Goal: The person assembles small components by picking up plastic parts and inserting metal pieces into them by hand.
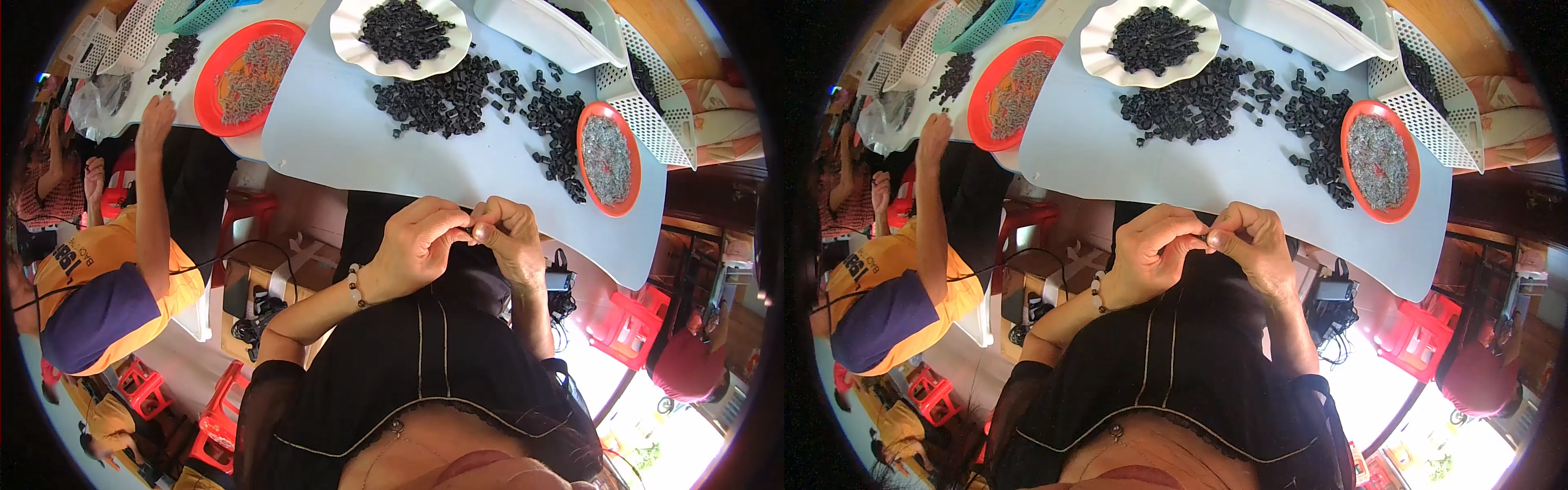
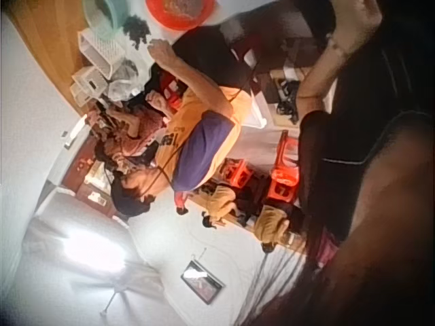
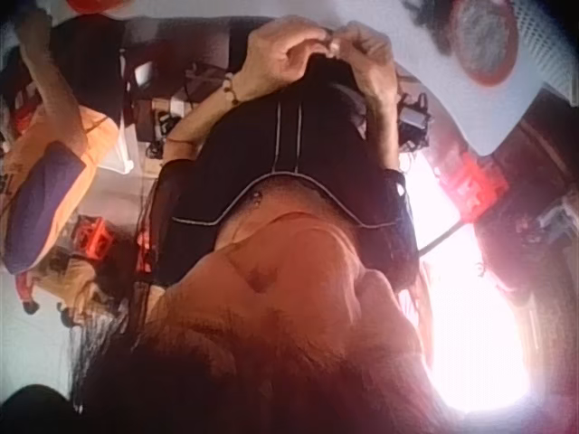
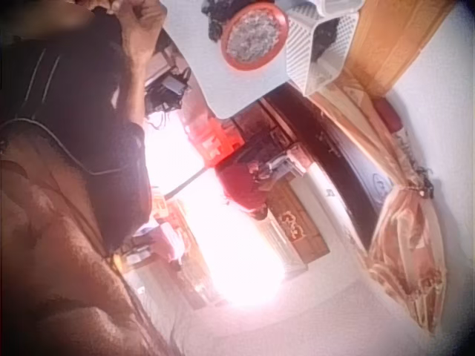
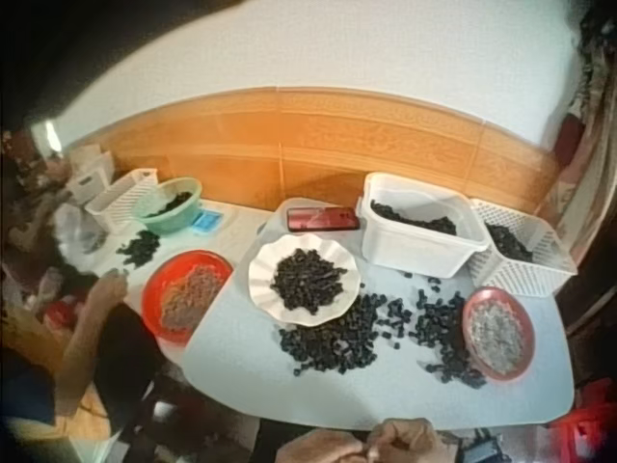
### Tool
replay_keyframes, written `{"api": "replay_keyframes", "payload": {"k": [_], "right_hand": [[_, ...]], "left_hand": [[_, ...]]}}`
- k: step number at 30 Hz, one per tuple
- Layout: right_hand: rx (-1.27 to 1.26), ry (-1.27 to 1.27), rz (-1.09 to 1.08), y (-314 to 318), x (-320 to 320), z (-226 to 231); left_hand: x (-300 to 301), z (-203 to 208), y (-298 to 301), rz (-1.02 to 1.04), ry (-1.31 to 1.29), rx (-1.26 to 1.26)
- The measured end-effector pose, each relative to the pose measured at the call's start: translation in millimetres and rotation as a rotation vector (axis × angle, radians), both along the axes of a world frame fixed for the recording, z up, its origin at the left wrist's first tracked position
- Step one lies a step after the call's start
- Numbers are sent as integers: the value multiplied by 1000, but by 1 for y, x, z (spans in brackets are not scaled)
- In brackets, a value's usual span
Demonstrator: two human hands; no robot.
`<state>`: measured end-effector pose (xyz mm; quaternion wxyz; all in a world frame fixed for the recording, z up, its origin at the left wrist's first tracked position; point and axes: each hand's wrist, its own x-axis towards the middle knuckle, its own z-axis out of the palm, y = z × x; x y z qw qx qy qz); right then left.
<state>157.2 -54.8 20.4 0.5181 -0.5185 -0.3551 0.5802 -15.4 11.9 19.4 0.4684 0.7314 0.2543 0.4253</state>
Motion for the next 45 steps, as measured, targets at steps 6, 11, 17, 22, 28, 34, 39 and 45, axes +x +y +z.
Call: {"api": "replay_keyframes", "payload": {"k": [6,11,17,22,28,34,39,45], "right_hand": [[-14,2,-28,5,-4,0],[11,111,-31,9,-4,3],[-4,375,-11,9,-10,6],[-36,325,70,7,-5,1],[-68,454,46,5,-4,-5],[-102,534,67,6,-10,-5],[-106,540,78,7,-12,-8],[-99,500,7,9,-22,0]], "left_hand": [[2,-7,1,38,-31,-45],[2,2,7,43,-128,-112],[-5,6,16,-25,-66,-54],[-4,4,12,0,-101,-101],[-8,4,11,-15,-34,-2],[-15,2,13,-52,20,100],[-17,4,14,-39,57,156],[-16,4,15,27,37,46]]}}
